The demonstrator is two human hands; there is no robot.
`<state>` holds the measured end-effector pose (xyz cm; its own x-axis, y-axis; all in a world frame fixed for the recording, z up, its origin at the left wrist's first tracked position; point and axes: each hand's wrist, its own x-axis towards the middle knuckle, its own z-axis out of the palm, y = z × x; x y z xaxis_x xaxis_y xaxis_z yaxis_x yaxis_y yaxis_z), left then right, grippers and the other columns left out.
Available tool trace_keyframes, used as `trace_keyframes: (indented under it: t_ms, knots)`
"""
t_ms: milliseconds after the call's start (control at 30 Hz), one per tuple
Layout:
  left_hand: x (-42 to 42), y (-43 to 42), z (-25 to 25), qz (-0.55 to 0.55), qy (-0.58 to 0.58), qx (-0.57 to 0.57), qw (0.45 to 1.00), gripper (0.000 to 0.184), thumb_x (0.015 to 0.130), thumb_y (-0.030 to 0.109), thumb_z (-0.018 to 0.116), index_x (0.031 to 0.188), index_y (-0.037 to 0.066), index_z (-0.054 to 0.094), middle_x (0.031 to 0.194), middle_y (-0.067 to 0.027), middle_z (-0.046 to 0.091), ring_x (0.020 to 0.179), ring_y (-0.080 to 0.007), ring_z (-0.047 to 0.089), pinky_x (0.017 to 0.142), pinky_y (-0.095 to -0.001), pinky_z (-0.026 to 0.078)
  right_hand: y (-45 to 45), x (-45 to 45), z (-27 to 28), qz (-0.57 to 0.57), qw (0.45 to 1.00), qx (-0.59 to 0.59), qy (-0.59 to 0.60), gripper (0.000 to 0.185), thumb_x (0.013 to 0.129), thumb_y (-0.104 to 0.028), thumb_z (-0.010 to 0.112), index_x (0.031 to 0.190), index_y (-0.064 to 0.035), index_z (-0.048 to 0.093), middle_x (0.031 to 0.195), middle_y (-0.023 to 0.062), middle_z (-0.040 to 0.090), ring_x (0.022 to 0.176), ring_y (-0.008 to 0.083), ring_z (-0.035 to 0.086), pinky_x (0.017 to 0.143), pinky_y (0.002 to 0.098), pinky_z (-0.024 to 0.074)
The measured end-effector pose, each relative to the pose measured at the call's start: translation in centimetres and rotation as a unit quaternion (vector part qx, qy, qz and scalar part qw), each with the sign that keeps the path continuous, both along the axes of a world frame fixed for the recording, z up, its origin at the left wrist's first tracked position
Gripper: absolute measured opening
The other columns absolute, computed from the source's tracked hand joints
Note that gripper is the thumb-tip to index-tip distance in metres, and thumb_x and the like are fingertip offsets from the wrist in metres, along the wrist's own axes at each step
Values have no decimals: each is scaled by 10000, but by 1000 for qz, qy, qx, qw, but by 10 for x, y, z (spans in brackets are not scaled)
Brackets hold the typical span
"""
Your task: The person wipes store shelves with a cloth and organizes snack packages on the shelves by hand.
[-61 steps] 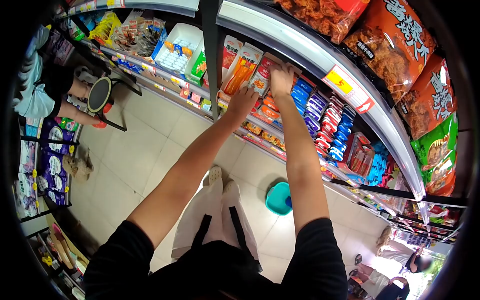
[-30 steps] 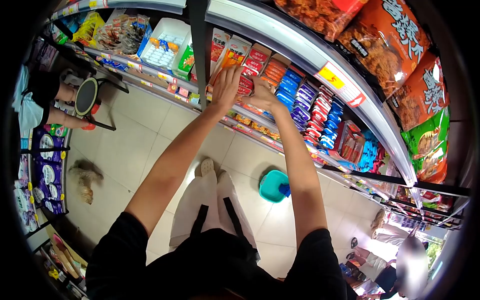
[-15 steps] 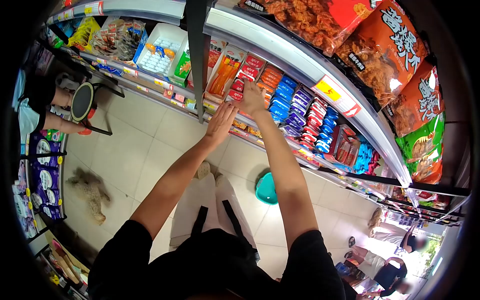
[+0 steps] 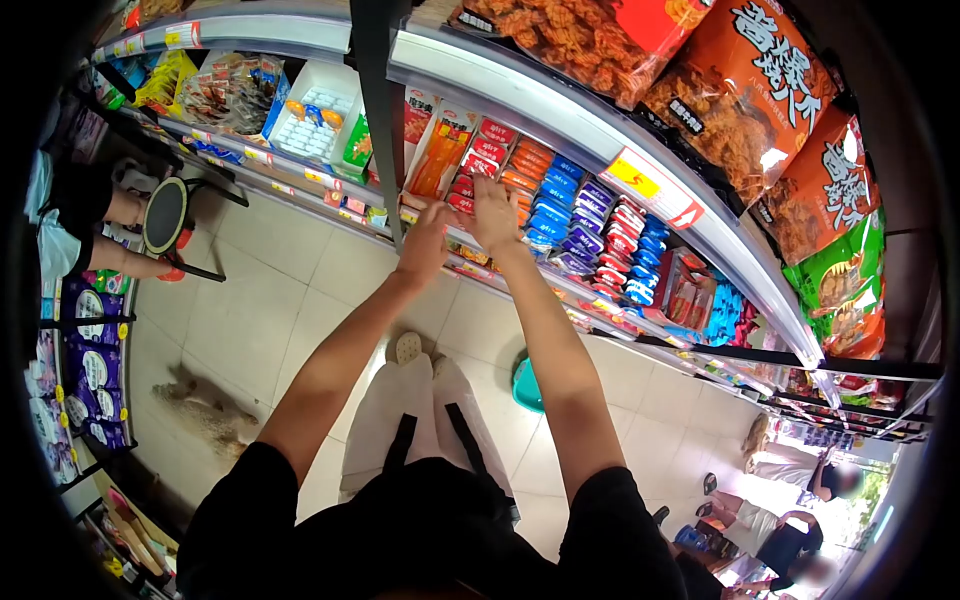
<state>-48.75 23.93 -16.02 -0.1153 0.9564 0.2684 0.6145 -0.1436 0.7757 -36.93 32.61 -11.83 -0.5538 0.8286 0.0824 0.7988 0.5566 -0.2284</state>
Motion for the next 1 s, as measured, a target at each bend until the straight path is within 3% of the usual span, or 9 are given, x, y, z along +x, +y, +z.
trace_keyframes:
  t_ms: [67,133,267,333,367,500,733,800,1000]
  knots:
    - [-2,3,11,34,-32,5,999,436,671,-129,510,1089,-14,463,1165,-167,476,1165,-355,427,1013,-435,324,-3,2,5,8,1000,-21,-6,686,709,-275,729,1268,-29,415,1235,159,497,1170,294,448,1003,460,275]
    - [-3,14,20,32,27,143,989,520,667,-111,551,1159,6,433,1255,-187,428,1204,-359,394,1034,-441,303,-5,5,5,9,1000,-17,13,739,665,-288,745,1272,-28,411,1227,159,509,1173,299,454,987,472,292]
    - [-4,29,26,-34,22,115,993,620,654,-79,596,1235,0,394,1294,-198,392,1234,-362,362,1058,-429,280,4,3,23,1,993,-116,-34,751,670,-248,698,1318,-38,381,1148,195,556,1129,336,491,977,455,303]
    - [-4,33,19,-15,139,110,984,600,699,-41,592,1265,-4,395,1272,-194,404,1239,-346,377,1030,-412,332,18,8,23,-2,986,-168,13,701,637,-255,688,1252,-21,446,1237,191,510,1157,330,469,981,462,301]
    - [-5,35,16,-13,140,109,984,600,699,-41,592,1265,-4,395,1272,-194,404,1239,-346,377,1030,-412,332,25,8,22,-14,975,-215,57,535,721,-251,590,1205,-37,511,1230,184,517,1171,335,449,988,450,291]
    - [-4,41,3,0,194,107,975,608,718,2,621,1281,8,391,1260,-180,398,1143,-322,466,956,-379,409,37,4,18,-38,972,-227,58,355,855,-249,395,1066,-63,611,1213,157,535,1224,313,389,1011,444,254]
    - [-1,35,-2,48,231,141,962,491,800,-13,504,1280,11,402,1307,-187,374,1122,-305,498,941,-361,430,38,-4,13,-25,976,-212,-39,342,888,-276,381,1137,-86,519,1055,119,629,1069,326,538,997,481,217]
    - [-1,35,-2,50,229,131,963,498,800,-11,507,1285,11,398,1324,-189,363,1134,-301,493,947,-357,428,40,-1,10,-19,980,-199,-9,307,876,-214,444,1157,-96,477,964,88,657,990,320,586,978,493,212]
    - [1,32,9,56,249,143,956,510,799,-15,507,1292,-16,376,1360,-208,321,1152,-305,483,965,-351,418,47,10,2,-37,958,-210,193,337,814,-78,554,1149,-102,531,1010,76,639,1043,278,566,1043,509,137]
